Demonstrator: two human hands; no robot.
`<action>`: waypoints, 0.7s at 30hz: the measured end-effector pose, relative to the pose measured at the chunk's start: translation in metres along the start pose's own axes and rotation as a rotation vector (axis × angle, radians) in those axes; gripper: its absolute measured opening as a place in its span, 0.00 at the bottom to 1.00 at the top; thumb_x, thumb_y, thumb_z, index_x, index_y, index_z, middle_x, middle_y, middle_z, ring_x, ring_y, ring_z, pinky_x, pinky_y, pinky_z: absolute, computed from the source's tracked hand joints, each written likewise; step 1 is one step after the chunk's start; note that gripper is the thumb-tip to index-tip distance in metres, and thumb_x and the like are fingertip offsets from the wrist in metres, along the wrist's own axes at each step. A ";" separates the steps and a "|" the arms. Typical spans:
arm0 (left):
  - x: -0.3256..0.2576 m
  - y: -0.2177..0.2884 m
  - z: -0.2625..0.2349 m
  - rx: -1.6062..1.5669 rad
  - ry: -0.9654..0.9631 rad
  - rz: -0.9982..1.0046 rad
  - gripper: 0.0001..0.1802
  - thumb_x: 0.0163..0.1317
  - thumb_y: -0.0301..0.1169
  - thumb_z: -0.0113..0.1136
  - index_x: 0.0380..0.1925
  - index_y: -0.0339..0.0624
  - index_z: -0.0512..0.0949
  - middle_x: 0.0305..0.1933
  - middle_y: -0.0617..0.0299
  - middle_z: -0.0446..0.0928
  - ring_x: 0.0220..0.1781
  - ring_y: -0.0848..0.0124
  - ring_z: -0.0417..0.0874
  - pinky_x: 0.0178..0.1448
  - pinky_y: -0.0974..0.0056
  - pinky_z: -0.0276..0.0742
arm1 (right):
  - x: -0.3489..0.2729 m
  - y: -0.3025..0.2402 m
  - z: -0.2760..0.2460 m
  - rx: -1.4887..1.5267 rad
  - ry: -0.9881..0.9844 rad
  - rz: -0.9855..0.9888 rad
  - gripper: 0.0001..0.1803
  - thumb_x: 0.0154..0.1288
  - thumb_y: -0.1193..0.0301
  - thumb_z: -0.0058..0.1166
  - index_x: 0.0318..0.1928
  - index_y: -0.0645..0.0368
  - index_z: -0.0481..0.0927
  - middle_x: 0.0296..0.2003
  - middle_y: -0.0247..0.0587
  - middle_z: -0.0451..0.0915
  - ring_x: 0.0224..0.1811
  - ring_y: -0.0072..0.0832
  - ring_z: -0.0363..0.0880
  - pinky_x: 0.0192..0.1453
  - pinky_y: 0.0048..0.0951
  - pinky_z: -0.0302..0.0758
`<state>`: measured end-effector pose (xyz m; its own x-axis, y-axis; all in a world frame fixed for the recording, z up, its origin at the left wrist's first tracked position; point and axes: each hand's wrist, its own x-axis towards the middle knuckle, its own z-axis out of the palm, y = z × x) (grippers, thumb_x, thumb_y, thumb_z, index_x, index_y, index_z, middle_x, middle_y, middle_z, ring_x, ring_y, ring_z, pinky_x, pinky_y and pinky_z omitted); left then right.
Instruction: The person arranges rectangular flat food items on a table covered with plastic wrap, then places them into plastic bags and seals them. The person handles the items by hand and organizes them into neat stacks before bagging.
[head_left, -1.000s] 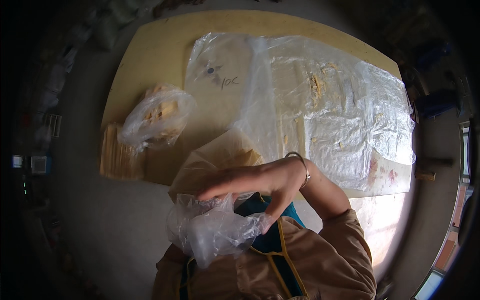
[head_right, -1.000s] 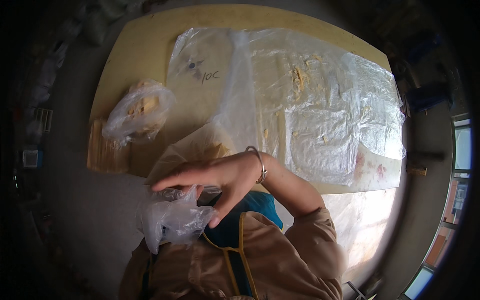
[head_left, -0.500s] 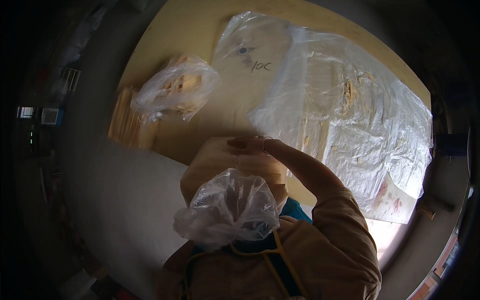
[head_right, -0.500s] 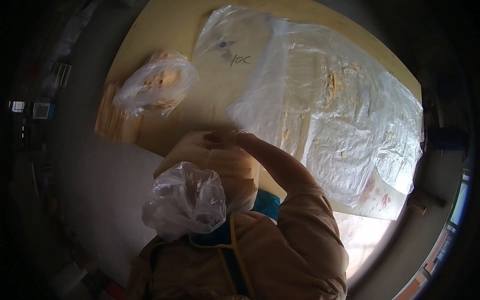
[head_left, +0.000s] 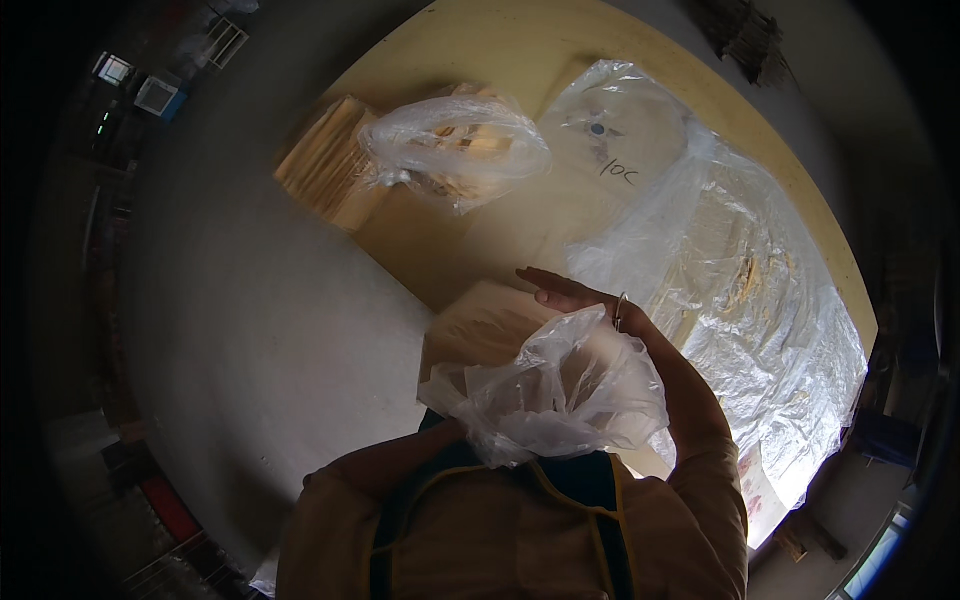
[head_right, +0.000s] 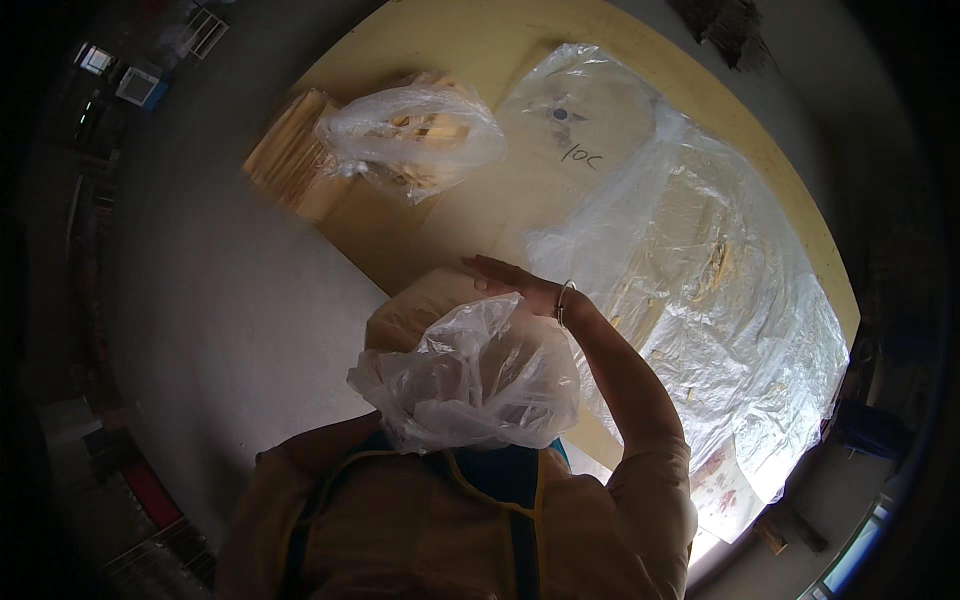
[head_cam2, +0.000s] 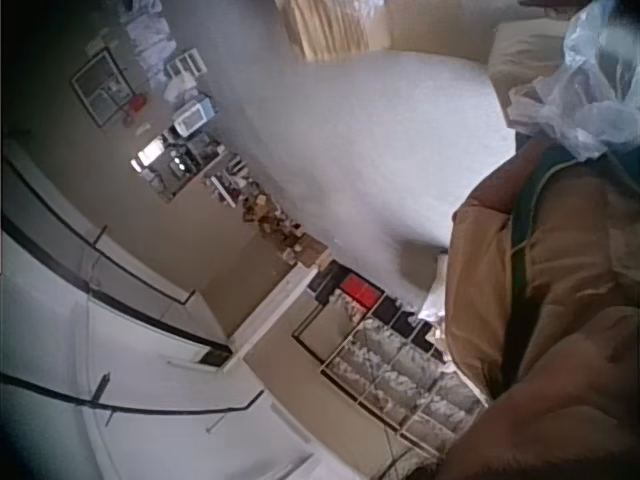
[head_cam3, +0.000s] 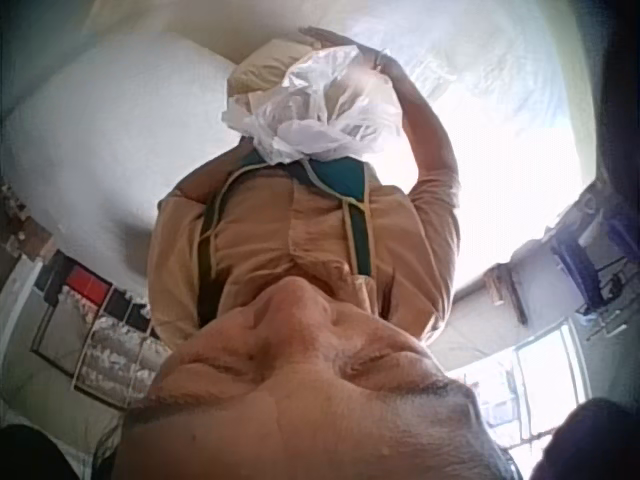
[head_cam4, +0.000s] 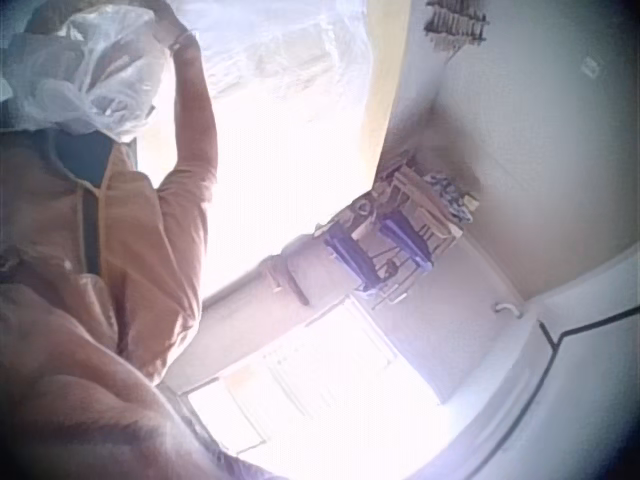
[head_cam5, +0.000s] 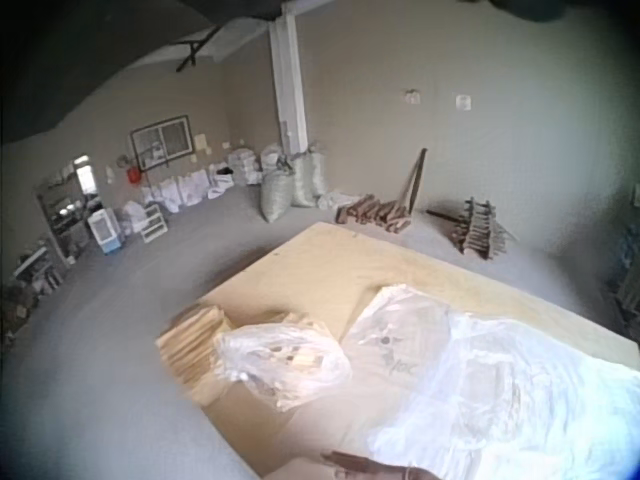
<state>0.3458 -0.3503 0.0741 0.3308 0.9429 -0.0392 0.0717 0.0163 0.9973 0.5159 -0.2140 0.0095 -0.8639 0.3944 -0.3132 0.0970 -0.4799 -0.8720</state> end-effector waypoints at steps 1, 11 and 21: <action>-0.002 0.000 -0.002 -0.004 0.004 0.013 0.32 0.69 0.47 0.57 0.67 0.40 0.66 0.68 0.53 0.69 0.70 0.63 0.69 0.74 0.56 0.62 | -0.007 -0.017 0.021 -0.014 -0.028 -0.054 0.39 0.73 0.48 0.50 0.77 0.54 0.60 0.76 0.42 0.60 0.79 0.37 0.57 0.81 0.39 0.52; -0.005 0.008 -0.021 -0.006 -0.062 0.179 0.30 0.69 0.46 0.57 0.65 0.39 0.69 0.67 0.54 0.70 0.68 0.65 0.70 0.73 0.57 0.63 | -0.032 -0.099 0.072 -0.346 0.223 -0.295 0.35 0.72 0.52 0.51 0.72 0.55 0.65 0.70 0.42 0.67 0.75 0.35 0.63 0.80 0.39 0.54; 0.022 0.025 -0.001 0.410 -0.276 0.571 0.29 0.69 0.46 0.56 0.63 0.38 0.71 0.65 0.56 0.72 0.67 0.67 0.71 0.73 0.58 0.63 | -0.058 0.022 0.107 -0.254 0.757 -0.337 0.31 0.70 0.55 0.52 0.68 0.56 0.70 0.65 0.41 0.74 0.72 0.34 0.68 0.79 0.39 0.57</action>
<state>0.3538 -0.3292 0.0985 0.6415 0.6489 0.4091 0.1451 -0.6263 0.7660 0.5154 -0.3317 0.0486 -0.3137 0.9431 -0.1107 0.0803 -0.0898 -0.9927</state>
